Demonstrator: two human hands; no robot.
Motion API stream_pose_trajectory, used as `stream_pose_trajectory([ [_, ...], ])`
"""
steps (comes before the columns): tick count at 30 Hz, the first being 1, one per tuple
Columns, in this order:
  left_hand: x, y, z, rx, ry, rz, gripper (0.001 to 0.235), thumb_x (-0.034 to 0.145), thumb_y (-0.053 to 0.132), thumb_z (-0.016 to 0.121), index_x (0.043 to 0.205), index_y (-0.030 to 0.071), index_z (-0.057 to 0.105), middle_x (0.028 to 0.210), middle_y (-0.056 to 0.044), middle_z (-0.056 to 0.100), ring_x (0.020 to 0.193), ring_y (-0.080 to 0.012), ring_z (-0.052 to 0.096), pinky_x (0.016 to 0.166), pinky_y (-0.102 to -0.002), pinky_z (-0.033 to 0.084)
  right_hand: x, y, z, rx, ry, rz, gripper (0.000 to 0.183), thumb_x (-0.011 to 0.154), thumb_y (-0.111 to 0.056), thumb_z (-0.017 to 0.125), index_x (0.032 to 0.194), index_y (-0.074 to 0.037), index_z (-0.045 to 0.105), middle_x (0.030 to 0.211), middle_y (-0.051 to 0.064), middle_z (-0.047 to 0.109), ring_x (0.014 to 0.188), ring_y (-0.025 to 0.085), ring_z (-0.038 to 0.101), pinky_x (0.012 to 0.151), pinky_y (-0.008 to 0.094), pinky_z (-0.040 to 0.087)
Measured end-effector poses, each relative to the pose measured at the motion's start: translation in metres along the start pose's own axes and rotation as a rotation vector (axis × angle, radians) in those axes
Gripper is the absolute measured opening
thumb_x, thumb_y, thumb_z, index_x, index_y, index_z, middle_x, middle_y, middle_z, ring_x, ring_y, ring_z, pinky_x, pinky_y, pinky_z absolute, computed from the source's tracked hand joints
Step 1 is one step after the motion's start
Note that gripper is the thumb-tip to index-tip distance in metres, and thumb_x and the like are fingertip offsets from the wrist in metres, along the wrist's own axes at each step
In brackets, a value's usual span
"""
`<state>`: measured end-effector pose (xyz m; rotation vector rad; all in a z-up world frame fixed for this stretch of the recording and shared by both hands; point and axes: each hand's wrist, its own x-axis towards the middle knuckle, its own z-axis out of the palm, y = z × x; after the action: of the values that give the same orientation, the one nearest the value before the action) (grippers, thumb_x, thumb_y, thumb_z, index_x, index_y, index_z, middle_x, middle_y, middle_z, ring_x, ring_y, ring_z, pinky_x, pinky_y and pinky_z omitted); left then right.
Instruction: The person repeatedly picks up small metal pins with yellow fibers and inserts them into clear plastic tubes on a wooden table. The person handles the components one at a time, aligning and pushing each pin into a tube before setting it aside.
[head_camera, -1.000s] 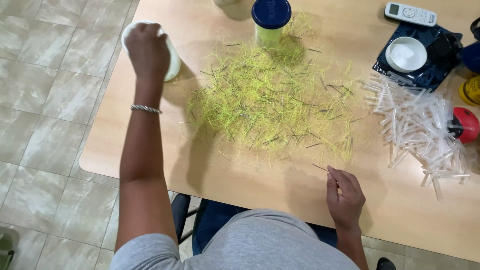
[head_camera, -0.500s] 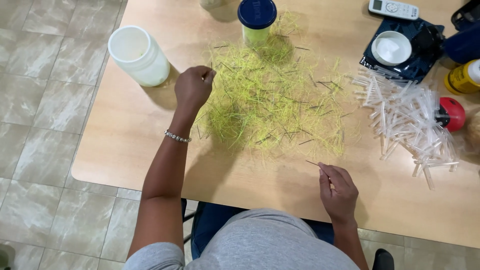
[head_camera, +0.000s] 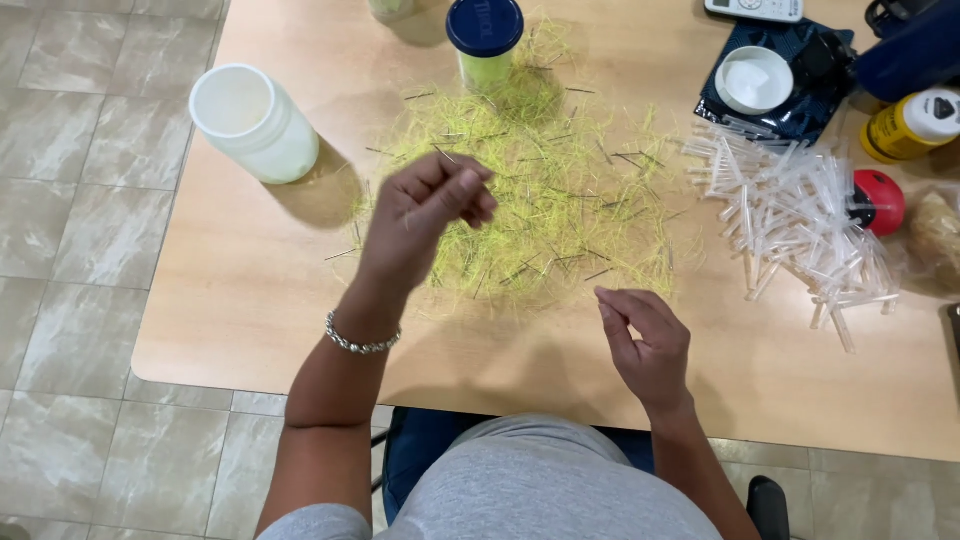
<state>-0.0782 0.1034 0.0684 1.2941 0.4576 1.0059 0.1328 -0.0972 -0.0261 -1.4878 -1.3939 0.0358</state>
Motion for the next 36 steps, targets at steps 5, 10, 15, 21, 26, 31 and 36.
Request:
stream_pose_trajectory([
  [5,-0.021,-0.013,0.041,0.028,-0.222,-0.038,0.013,0.098,0.012,0.067,0.097,0.000,0.072,0.082,-0.013,0.073,0.076,-0.0169,0.071,0.069,-0.028,0.058,0.034,-0.024,0.001,0.217,0.030,-0.017,0.020,0.099,-0.006,0.070,0.115,0.005,0.076,0.092,0.016,0.073,0.077,0.026,0.071,0.066,0.035,0.059],
  [10,-0.037,-0.039,0.061,0.614,-0.265,0.292,0.011,0.091,0.012,0.075,0.102,0.008,0.076,0.077,-0.011,0.074,0.073,-0.0266,0.073,0.069,-0.035,0.059,0.047,-0.032,0.009,0.235,0.034,-0.055,0.024,0.092,-0.007,0.079,0.114,0.002,0.077,0.095,0.013,0.072,0.079,0.023,0.070,0.066,0.031,0.059],
  [15,-0.046,-0.066,0.061,0.890,-0.265,0.432,0.016,0.088,0.011,0.075,0.105,0.014,0.076,0.077,-0.004,0.074,0.079,-0.0249,0.074,0.072,-0.035,0.059,0.045,-0.028,0.008,0.173,0.092,-0.089,0.013,0.088,-0.002,0.084,0.100,-0.002,0.082,0.092,0.012,0.071,0.075,0.022,0.069,0.064,0.031,0.057],
  [21,-0.036,-0.068,0.060,1.008,-0.219,0.620,0.013,0.087,0.016,0.075,0.099,0.013,0.075,0.070,-0.003,0.068,0.069,-0.0238,0.070,0.065,-0.034,0.055,0.044,-0.028,0.000,0.148,0.081,-0.146,0.004,0.097,-0.004,0.073,0.096,-0.001,0.073,0.090,0.011,0.070,0.076,0.027,0.068,0.067,0.033,0.056],
  [26,-0.026,-0.084,0.038,1.274,-0.119,0.766,0.005,0.089,0.019,0.070,0.091,0.016,0.073,0.063,-0.002,0.065,0.060,-0.0213,0.068,0.059,-0.034,0.052,0.036,-0.008,-0.021,0.177,0.178,-0.141,0.010,0.099,-0.004,0.073,0.092,0.002,0.072,0.088,0.017,0.071,0.074,0.029,0.068,0.070,0.036,0.056],
  [31,-0.015,-0.068,0.023,1.395,-0.044,0.679,0.011,0.093,0.013,0.068,0.084,0.011,0.073,0.064,-0.005,0.067,0.062,-0.0238,0.069,0.063,-0.032,0.053,0.029,0.003,-0.046,0.237,0.286,-0.091,0.013,0.106,0.001,0.063,0.093,0.004,0.064,0.087,0.019,0.065,0.075,0.028,0.063,0.072,0.035,0.055],
  [36,-0.004,-0.073,0.000,1.398,0.085,0.515,0.020,0.099,0.008,0.065,0.078,0.011,0.067,0.075,-0.004,0.067,0.068,-0.0180,0.054,0.063,-0.031,0.037,0.021,0.009,-0.064,0.388,0.419,0.085,0.016,0.110,-0.019,0.065,0.101,-0.009,0.057,0.088,0.009,0.058,0.077,0.020,0.059,0.065,0.029,0.050],
])
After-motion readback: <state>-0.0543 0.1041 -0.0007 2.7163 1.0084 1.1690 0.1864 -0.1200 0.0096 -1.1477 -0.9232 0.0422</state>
